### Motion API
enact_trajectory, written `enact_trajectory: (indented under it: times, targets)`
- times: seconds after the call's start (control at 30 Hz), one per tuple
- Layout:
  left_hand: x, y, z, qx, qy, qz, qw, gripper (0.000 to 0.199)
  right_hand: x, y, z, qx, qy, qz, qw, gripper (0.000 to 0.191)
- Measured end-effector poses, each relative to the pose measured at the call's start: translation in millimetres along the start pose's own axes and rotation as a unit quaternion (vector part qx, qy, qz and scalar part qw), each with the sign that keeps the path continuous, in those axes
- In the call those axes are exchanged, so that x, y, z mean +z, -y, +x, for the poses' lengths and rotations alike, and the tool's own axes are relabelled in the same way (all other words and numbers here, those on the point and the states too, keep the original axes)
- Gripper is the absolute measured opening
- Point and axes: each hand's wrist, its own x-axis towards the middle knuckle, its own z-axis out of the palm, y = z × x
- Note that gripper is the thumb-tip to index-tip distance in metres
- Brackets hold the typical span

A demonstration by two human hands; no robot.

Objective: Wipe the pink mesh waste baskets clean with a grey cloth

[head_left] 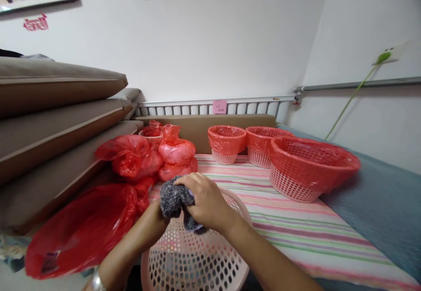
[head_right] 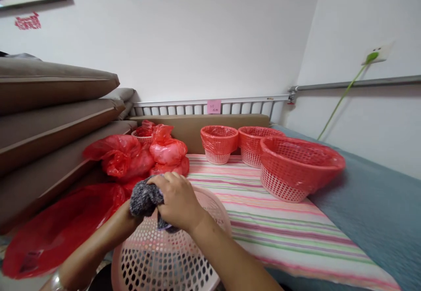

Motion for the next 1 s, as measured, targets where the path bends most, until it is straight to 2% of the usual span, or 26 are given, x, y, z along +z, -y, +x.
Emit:
enact_trajectory:
  times: [0.07,0.13,0.27,0.37,0.43,0.53,0.6,0.7,0.8,0.87,0.9,1.0]
  targets:
    - [-6.3,3.7,-4.1,-0.034,0.029,-0.018,0.999,0.063,-4.9,-14.7,-5.9,0.030,-0.039,0.044,0.998,0.050]
    - [-12.4,10.1,-9.5,-0.068,0.039,-0.041,0.996,0.071,-9.9,-37.5,-17.4,0.087,-0.091,0.090,0.988,0.049]
    - [-21.1,28.7,-23.5,-0.108,-0.017,-0.068,0.992,0.070,-9.0,-92.1,-60.6,0.221,-0.158,0.148,0.951,0.040]
    - [-29.4,42.2,-33.6,-0.137,-0.072,-0.085,0.984,0.066,0.0,-132.0,-110.2,0.321,-0.182,0.147,0.918,0.040]
    - [-35.7,48.8,-38.1,-0.173,-0.102,-0.105,0.974,0.062,5.5,-153.1,-145.2,0.399,-0.207,0.131,0.884,0.041]
    - [-39.3,52.8,-39.8,-0.212,-0.135,-0.130,0.959,0.057,6.3,-166.1,-186.6,0.452,-0.243,0.159,0.843,0.045]
    - [-35.0,51.0,-37.4,-0.220,-0.148,-0.139,0.954,0.056,-0.2,-158.8,-200.1,0.455,-0.247,0.187,0.835,0.051]
    - [-19.2,44.4,-29.6,-0.215,-0.149,-0.151,0.953,0.057,-14.0,-129.8,-194.1,0.407,-0.242,0.202,0.857,0.053]
    - [1.6,40.2,-18.3,-0.188,-0.141,-0.134,0.963,0.054,-16.3,-97.0,-159.0,0.322,-0.234,0.155,0.904,0.049]
    - [15.5,42.5,-10.1,-0.161,-0.142,-0.114,0.970,0.050,-6.8,-83.0,-127.4,0.266,-0.223,0.104,0.932,0.050]
    - [21.9,45.8,-6.3,-0.145,-0.145,-0.106,0.973,0.049,0.1,-79.1,-112.3,0.241,-0.194,0.076,0.948,0.054]
    - [36.9,64.1,1.8,-0.106,-0.156,-0.089,0.978,0.046,20.9,-77.0,-83.3,0.227,-0.112,0.021,0.967,0.057]
